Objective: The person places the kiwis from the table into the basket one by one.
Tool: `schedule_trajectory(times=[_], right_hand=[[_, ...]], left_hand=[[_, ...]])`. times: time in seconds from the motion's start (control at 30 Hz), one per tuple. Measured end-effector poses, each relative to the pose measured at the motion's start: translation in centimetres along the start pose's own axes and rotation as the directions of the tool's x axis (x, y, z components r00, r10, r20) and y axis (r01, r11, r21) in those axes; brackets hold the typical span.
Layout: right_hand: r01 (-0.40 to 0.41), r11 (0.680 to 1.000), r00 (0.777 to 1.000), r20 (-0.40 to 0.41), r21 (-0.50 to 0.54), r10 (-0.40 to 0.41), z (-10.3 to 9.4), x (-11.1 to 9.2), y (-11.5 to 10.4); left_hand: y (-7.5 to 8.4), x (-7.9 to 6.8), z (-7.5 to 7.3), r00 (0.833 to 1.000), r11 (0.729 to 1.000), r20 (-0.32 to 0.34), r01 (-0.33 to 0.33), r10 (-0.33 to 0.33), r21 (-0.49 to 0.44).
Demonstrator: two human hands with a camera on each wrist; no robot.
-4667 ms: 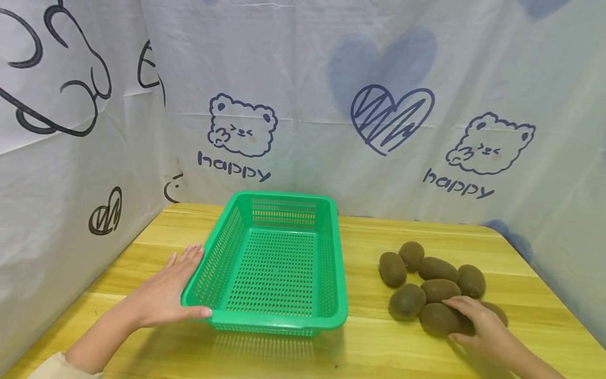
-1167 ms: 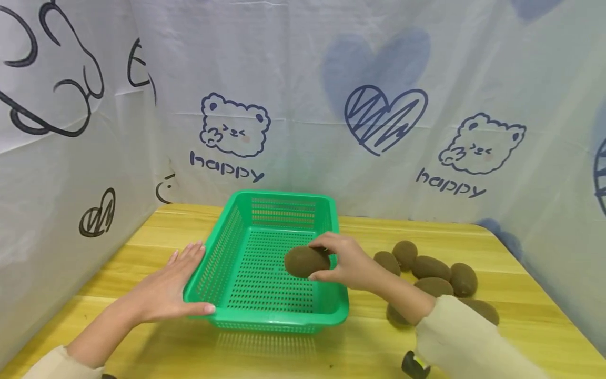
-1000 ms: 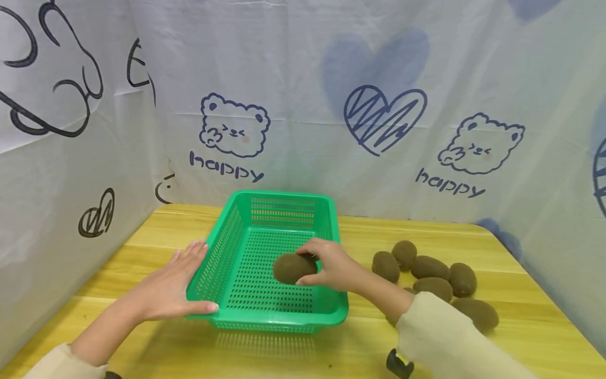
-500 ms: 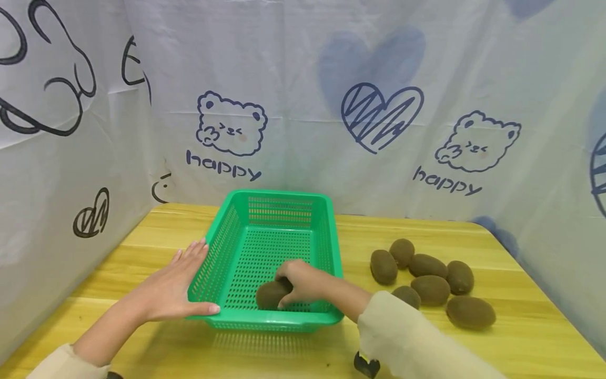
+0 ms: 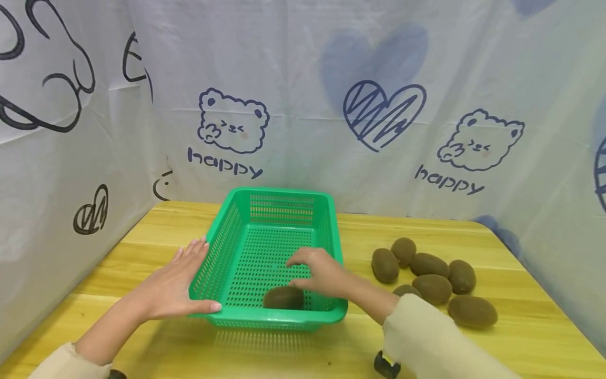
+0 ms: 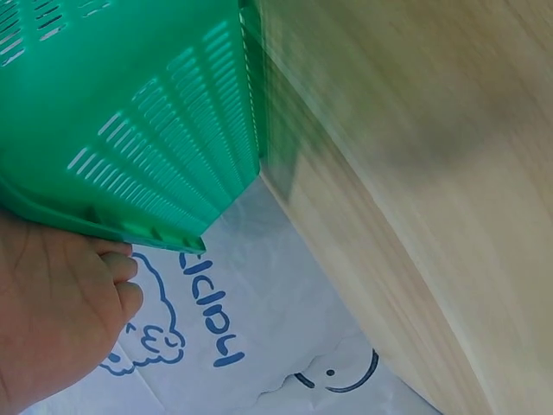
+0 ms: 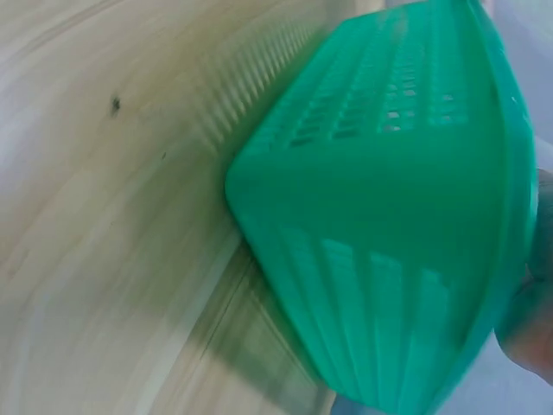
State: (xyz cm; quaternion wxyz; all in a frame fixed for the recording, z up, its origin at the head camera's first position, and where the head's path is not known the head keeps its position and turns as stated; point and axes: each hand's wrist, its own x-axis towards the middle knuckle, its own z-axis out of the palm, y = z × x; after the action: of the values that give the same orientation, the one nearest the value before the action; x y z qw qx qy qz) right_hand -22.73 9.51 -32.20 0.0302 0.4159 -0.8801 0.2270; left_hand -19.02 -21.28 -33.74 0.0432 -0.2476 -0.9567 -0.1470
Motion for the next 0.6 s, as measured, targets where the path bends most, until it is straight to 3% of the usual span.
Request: schedule_trajectory(times=[0.2,0.43,0.6], right_hand=[[0.024,1.000,0.975,-0.222,0.003,-0.023,-0.9,-2.2,1.2],[0.056,0.998,0.907,-0.420,0.022,-0.041,-1.8,-4.9,2.4],[0.025,1.000,0.865,-0.502,-0.001,-0.023,-2.2,-7.0,3.8]], left_hand=[[0.0,0.0,-0.2,1.000,1.000,0.016,0.013,-0.013,-0.017],[-0.1,-0.1,-0.3,0.999,0.999,0.032,0.030,-0.029,-0.044],[0.1,0.0,-0.3,0.999,0.998,0.034,0.031,-0.029,-0.051]])
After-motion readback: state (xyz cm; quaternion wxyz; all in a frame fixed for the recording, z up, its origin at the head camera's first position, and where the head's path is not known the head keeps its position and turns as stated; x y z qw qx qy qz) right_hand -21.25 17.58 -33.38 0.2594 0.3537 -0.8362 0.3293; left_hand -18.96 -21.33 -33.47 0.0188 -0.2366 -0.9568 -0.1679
